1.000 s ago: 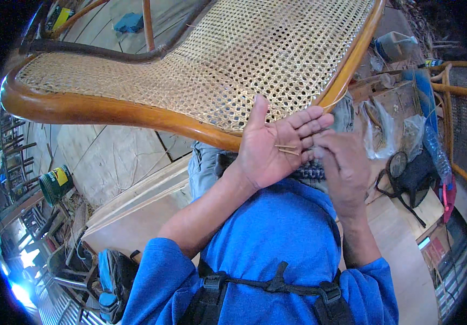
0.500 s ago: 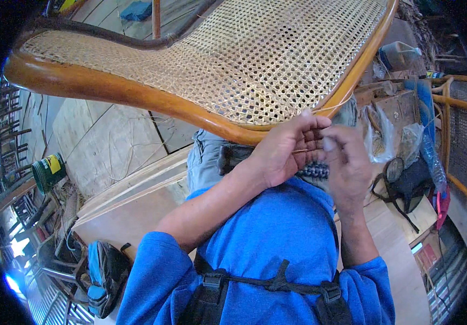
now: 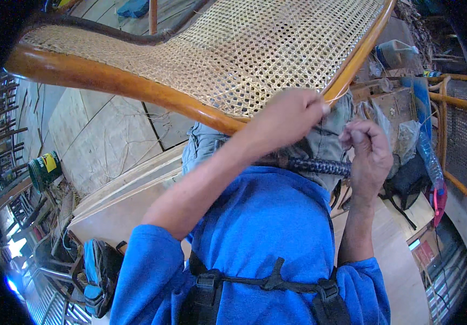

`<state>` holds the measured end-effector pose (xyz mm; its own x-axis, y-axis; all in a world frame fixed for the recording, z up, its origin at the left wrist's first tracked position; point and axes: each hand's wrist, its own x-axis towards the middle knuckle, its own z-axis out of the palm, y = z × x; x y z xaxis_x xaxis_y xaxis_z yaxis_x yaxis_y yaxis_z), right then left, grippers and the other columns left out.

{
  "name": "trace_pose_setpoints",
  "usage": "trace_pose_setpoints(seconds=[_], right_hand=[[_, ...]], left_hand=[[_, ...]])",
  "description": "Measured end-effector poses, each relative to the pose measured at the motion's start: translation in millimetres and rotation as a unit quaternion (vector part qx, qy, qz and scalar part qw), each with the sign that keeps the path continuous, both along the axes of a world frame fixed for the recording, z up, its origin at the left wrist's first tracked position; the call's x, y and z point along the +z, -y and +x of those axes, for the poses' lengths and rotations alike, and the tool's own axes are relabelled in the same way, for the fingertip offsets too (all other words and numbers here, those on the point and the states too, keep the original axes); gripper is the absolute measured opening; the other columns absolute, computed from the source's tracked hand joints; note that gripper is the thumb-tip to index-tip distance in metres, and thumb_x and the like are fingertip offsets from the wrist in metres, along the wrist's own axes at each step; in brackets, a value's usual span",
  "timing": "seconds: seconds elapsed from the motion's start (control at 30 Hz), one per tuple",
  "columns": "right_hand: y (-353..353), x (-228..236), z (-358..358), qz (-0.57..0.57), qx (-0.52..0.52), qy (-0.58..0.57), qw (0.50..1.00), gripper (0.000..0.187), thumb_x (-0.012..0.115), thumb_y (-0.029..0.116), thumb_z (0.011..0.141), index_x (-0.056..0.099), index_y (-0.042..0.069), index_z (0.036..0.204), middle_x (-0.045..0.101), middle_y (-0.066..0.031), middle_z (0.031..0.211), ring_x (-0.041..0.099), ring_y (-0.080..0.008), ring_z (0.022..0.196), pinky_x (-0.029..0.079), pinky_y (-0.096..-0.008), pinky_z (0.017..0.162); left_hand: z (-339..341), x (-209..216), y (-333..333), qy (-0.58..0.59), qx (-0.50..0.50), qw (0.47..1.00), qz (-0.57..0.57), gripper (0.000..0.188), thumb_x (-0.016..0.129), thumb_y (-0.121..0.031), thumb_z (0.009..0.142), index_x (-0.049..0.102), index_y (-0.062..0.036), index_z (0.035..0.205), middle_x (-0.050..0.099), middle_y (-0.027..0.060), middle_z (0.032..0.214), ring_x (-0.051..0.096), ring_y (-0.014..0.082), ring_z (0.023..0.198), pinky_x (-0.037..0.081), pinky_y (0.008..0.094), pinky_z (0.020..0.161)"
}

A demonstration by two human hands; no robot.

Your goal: The person weaves a cane strip into the edge groove of a wooden chair seat. They use a hammer to tap the strip into place and pliers to trim excess material, working along the curved perimeter of the seat.

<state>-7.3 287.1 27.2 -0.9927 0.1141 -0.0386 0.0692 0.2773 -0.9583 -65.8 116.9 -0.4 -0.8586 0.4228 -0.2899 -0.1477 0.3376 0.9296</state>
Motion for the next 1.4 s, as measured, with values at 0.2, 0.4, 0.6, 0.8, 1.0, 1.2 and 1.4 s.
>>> trace_pose_setpoints(seconds=[0.2, 0.4, 0.6, 0.8, 1.0, 1.2, 1.4], right_hand=[[-0.6, -12.3, -5.0, 0.018, 0.005, 0.041, 0.999, 0.007, 0.055, 0.004, 0.087, 0.060, 0.004, 0.092, 0.061, -0.0023, 0.081, 0.057, -0.0090, 0.071, 0.046, -0.0218, 0.062], [-4.0, -35.9, 0.3, 0.085, 0.028, 0.041, 0.995, 0.013, 0.056, 0.001, 0.085, 0.059, 0.003, 0.097, 0.062, -0.0032, 0.086, 0.059, -0.0107, 0.081, 0.047, -0.0234, 0.070], [4.5, -39.7, -8.7, 0.151, 0.053, -0.010, 0.987, 0.017, 0.056, -0.001, 0.082, 0.059, 0.004, 0.099, 0.063, -0.0071, 0.090, 0.060, -0.0157, 0.087, 0.047, -0.0276, 0.077], [14.7, -40.2, -24.1, 0.203, 0.086, -0.029, 0.975, 0.017, 0.057, 0.001, 0.081, 0.061, 0.005, 0.097, 0.063, -0.0096, 0.092, 0.061, -0.0199, 0.087, 0.047, -0.0288, 0.078], [20.1, -46.6, -36.6, 0.289, 0.152, -0.092, 0.941, 0.017, 0.057, 0.002, 0.078, 0.061, 0.005, 0.095, 0.062, -0.0119, 0.090, 0.060, -0.0274, 0.088, 0.048, -0.0347, 0.077], [19.8, -60.8, -39.5, 0.336, 0.144, -0.125, 0.922, 0.018, 0.059, 0.001, 0.078, 0.063, 0.006, 0.095, 0.063, -0.0087, 0.088, 0.062, -0.0208, 0.083, 0.049, -0.0288, 0.072], [26.9, -55.4, -41.7, 0.364, 0.158, -0.102, 0.912, 0.017, 0.060, 0.001, 0.077, 0.064, 0.007, 0.093, 0.063, -0.0095, 0.086, 0.062, -0.0238, 0.081, 0.048, -0.0302, 0.070]], left_hand=[[-53.0, -24.2, -26.9, -0.130, -0.146, 0.962, -0.191, 0.024, 0.061, -0.026, 0.074, 0.065, -0.0024, 0.077, 0.062, 0.0172, 0.068, 0.061, 0.0321, 0.064, 0.047, 0.0410, 0.063], [-66.0, -29.6, -31.4, -0.163, -0.260, 0.931, -0.198, 0.020, 0.063, -0.018, 0.065, 0.065, -0.0037, 0.078, 0.063, 0.0157, 0.072, 0.061, 0.0314, 0.067, 0.047, 0.0413, 0.063], [-69.1, -32.9, -26.0, -0.182, -0.265, 0.935, -0.152, 0.022, 0.064, -0.015, 0.064, 0.065, -0.0054, 0.083, 0.064, 0.0142, 0.076, 0.061, 0.0304, 0.071, 0.047, 0.0406, 0.063], [-83.5, -46.9, -18.0, -0.158, -0.266, 0.946, -0.098, 0.022, 0.067, -0.019, 0.065, 0.067, -0.0071, 0.083, 0.064, 0.0085, 0.070, 0.060, 0.0204, 0.064, 0.046, 0.0353, 0.061], [-95.2, -53.8, -16.2, -0.086, -0.291, 0.952, -0.043, 0.023, 0.068, -0.019, 0.066, 0.068, -0.0072, 0.085, 0.064, 0.0040, 0.066, 0.055, 0.0133, 0.059, 0.045, 0.0311, 0.057], [-102.8, -57.2, -15.7, -0.081, -0.298, 0.950, -0.042, 0.020, 0.066, -0.015, 0.066, 0.068, -0.0073, 0.084, 0.064, 0.0019, 0.067, 0.056, 0.0126, 0.060, 0.046, 0.0299, 0.056], [-105.5, -62.9, -19.0, -0.051, -0.310, 0.947, -0.060, 0.021, 0.066, -0.012, 0.066, 0.068, -0.0077, 0.086, 0.064, 0.0030, 0.071, 0.057, 0.0138, 0.064, 0.047, 0.0309, 0.059]])
